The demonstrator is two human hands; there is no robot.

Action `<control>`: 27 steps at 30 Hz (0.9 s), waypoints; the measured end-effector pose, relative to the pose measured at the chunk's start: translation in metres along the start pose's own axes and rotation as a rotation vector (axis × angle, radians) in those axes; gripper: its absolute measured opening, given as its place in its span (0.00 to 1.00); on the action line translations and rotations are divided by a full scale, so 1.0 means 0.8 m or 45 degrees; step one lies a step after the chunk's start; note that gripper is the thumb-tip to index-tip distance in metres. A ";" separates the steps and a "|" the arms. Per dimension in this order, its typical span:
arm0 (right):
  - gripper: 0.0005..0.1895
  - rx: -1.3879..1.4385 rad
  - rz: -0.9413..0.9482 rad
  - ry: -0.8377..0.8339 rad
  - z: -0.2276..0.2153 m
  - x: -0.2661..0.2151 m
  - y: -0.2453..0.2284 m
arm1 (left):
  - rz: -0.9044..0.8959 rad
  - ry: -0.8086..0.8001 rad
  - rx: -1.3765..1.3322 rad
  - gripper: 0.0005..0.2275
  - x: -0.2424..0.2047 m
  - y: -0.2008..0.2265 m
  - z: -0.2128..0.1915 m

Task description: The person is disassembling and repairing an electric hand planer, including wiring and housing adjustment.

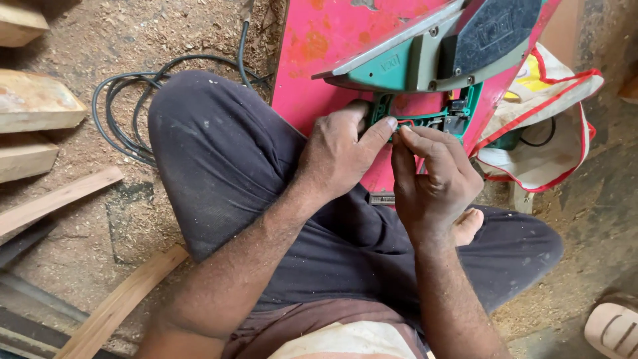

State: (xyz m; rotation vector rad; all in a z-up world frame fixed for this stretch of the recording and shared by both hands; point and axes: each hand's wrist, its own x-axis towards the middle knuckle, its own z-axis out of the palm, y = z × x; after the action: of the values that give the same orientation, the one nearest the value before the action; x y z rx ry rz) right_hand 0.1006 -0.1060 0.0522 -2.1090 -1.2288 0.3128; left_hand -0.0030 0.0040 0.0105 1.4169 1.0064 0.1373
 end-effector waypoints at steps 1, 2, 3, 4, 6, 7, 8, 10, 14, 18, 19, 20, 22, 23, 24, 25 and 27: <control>0.11 -0.009 -0.022 -0.014 -0.001 0.000 -0.002 | 0.001 0.000 -0.005 0.16 -0.001 0.000 0.000; 0.11 -0.018 -0.044 -0.027 -0.002 0.000 -0.003 | 0.002 0.002 -0.009 0.16 -0.001 0.001 0.000; 0.11 -0.011 -0.052 -0.034 -0.002 -0.001 -0.002 | -0.001 0.014 -0.010 0.16 -0.001 0.001 0.001; 0.10 0.017 -0.019 -0.033 -0.002 -0.002 -0.001 | -0.008 0.014 -0.024 0.16 -0.001 0.001 0.002; 0.10 0.059 0.004 -0.042 -0.001 -0.003 0.003 | -0.021 0.035 -0.035 0.16 -0.001 0.001 0.002; 0.09 0.055 -0.008 -0.033 -0.001 -0.005 0.005 | -0.021 0.039 -0.039 0.16 -0.001 0.000 0.002; 0.08 0.046 -0.018 -0.022 -0.002 -0.007 0.008 | -0.019 0.038 -0.046 0.16 -0.001 0.000 0.004; 0.08 0.037 -0.053 -0.066 -0.007 0.000 0.004 | -0.003 0.062 -0.040 0.16 0.000 -0.008 0.009; 0.06 -0.001 -0.046 -0.199 -0.019 0.011 0.001 | 0.048 0.075 -0.030 0.16 0.003 -0.015 0.013; 0.04 0.024 0.071 -0.273 -0.028 0.025 0.008 | 0.034 0.046 0.002 0.17 0.008 -0.018 0.013; 0.05 0.090 0.202 -0.349 -0.031 0.030 0.010 | 0.056 0.058 0.019 0.18 0.009 -0.022 0.015; 0.06 0.163 0.333 -0.422 -0.033 0.034 0.013 | 0.081 0.069 0.040 0.18 0.011 -0.027 0.016; 0.06 0.182 0.333 -0.483 -0.037 0.041 0.016 | 0.084 0.049 0.020 0.19 0.017 -0.033 0.018; 0.07 0.203 0.324 -0.552 -0.038 0.043 0.018 | 0.084 0.041 -0.004 0.19 0.018 -0.036 0.020; 0.07 0.214 0.328 -0.552 -0.037 0.047 0.015 | 0.078 0.041 0.006 0.19 0.023 -0.035 0.019; 0.06 0.243 0.318 -0.569 -0.037 0.052 0.012 | 0.062 0.023 -0.004 0.19 0.028 -0.034 0.017; 0.05 0.278 0.318 -0.587 -0.052 0.057 0.025 | 0.036 -0.001 -0.010 0.18 0.029 -0.036 0.014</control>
State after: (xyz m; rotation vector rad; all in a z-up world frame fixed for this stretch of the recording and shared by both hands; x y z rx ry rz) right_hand 0.1597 -0.0921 0.0757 -2.0596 -1.1105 1.0445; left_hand 0.0047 0.0041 -0.0274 1.4241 0.9848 0.1615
